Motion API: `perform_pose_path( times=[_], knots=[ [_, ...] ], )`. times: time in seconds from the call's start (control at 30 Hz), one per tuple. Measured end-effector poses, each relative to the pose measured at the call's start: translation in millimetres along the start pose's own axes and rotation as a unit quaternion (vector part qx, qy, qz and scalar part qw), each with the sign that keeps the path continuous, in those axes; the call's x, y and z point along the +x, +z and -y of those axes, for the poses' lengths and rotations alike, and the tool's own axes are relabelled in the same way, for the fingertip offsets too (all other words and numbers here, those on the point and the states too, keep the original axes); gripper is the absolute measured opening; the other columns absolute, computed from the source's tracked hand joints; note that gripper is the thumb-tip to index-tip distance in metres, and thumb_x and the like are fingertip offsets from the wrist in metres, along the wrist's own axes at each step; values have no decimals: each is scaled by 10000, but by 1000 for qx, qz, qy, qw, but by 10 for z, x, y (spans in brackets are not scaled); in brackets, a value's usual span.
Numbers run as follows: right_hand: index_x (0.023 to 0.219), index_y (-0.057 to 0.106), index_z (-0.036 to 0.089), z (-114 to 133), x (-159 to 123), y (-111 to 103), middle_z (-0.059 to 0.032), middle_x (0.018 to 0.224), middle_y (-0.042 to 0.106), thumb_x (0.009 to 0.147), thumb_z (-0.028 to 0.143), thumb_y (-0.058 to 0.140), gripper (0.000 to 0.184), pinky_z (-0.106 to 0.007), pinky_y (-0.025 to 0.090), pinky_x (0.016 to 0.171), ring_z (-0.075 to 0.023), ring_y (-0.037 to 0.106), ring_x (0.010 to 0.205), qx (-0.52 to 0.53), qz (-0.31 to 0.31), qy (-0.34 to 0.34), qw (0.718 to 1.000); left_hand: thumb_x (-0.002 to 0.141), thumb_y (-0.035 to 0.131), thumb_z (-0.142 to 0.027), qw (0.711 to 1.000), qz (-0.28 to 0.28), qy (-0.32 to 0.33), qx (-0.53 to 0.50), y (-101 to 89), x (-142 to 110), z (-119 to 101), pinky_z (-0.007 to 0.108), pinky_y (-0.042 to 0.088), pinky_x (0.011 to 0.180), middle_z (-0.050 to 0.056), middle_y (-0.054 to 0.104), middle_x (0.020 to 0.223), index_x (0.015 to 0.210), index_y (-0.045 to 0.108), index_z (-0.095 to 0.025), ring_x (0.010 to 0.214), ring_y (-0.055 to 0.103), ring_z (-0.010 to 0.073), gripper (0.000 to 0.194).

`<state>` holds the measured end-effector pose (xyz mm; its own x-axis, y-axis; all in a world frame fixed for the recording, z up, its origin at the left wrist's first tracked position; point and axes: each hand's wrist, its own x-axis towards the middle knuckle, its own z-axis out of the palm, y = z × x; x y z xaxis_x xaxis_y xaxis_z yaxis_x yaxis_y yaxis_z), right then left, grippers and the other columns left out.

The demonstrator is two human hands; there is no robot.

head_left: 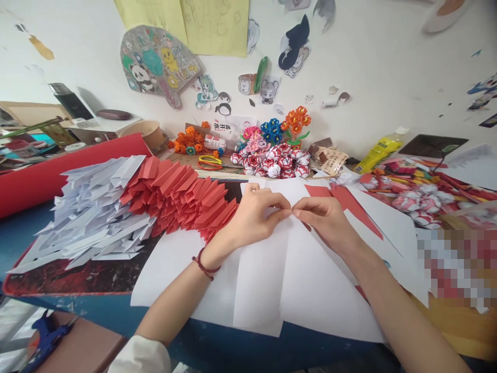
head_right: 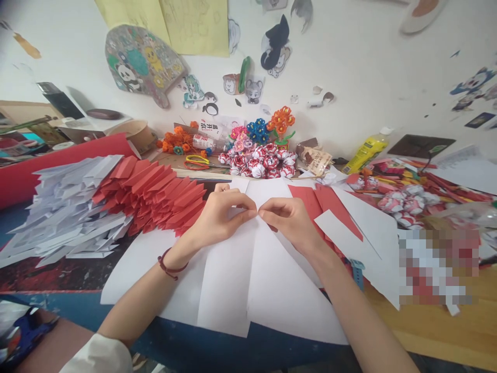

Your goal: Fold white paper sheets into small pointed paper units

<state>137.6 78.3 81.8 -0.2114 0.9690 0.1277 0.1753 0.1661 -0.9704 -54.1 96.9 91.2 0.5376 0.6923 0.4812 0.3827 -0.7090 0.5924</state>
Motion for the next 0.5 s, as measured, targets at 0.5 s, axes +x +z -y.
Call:
perform_pose_path(
  times=[0.5],
  knots=[
    [782, 704, 179, -1, -41, -129, -31, 752, 660, 757, 423, 702, 245, -256, 460, 579, -149, 569, 663, -85, 66, 34, 994, 865, 582, -306, 995, 86, -46, -2, -19, 28, 105, 354, 317, 916, -1, 742, 899, 873, 698, -192, 793, 615, 155, 162]
  ],
)
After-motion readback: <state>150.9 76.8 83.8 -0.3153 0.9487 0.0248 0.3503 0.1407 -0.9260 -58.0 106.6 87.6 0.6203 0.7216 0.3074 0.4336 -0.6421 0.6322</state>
